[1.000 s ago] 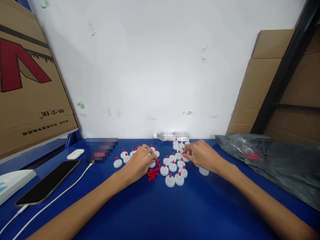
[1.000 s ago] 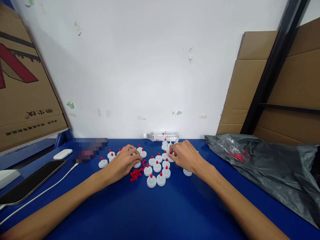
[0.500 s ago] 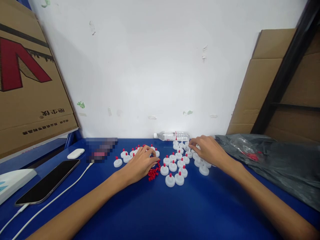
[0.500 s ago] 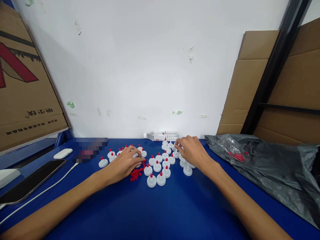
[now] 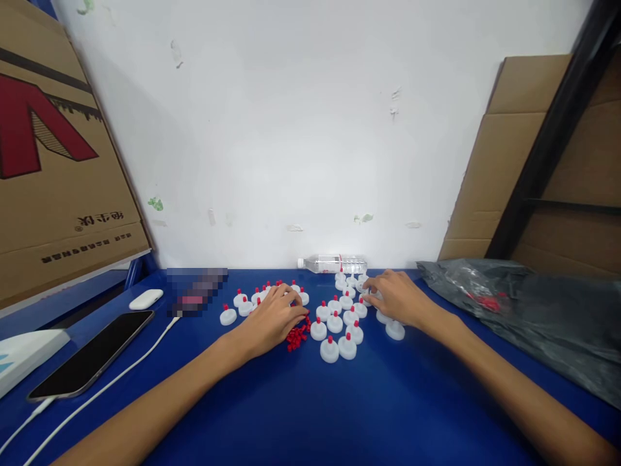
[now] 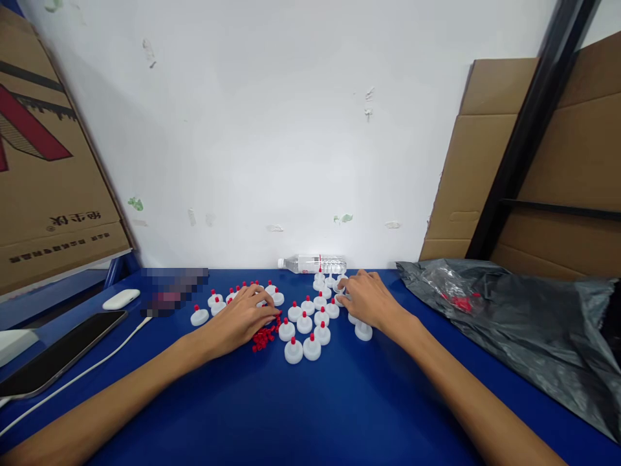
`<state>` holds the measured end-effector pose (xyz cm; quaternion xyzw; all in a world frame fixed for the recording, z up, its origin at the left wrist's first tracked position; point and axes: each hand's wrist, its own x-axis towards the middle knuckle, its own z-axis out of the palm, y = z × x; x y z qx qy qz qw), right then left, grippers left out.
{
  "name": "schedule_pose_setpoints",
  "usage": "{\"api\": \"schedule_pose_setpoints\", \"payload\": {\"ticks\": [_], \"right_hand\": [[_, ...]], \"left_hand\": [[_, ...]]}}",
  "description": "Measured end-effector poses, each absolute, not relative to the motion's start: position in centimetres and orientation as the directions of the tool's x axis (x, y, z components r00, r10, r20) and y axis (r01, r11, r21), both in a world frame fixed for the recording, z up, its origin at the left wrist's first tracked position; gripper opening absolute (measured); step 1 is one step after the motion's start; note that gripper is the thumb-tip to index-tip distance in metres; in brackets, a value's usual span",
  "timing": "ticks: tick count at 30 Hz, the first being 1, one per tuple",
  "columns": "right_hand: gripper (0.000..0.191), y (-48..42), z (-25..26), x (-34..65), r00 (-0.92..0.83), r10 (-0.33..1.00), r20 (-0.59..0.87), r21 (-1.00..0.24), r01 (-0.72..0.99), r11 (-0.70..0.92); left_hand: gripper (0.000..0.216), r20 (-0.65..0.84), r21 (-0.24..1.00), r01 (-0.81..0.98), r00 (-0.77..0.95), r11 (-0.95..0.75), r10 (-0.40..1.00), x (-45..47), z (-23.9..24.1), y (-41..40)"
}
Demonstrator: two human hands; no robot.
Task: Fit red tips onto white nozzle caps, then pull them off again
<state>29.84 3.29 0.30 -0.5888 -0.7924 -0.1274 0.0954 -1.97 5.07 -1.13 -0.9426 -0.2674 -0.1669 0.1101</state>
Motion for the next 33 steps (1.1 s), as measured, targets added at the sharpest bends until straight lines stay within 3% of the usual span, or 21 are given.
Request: {"api": "schedule_pose_setpoints", "payload": {"ticks": [26,33], "right_hand": [[0.018,3.58,-0.51,29.62,-0.292,0.923,0.250,0.137,0.954,0.265],[0.023,3.29,0.13,29.95,-0.339,0.882,0.328,0.119,0.941,0.318]], "left_hand": [[0.008,0.405,0.018,0.562,0.752,-0.827,0.520,-1.72,-0.83,4.71],[0.011,0.485,0.056,0.591,0.688,-0.805,0.540,-1.65,-0.33,4.21]]}}
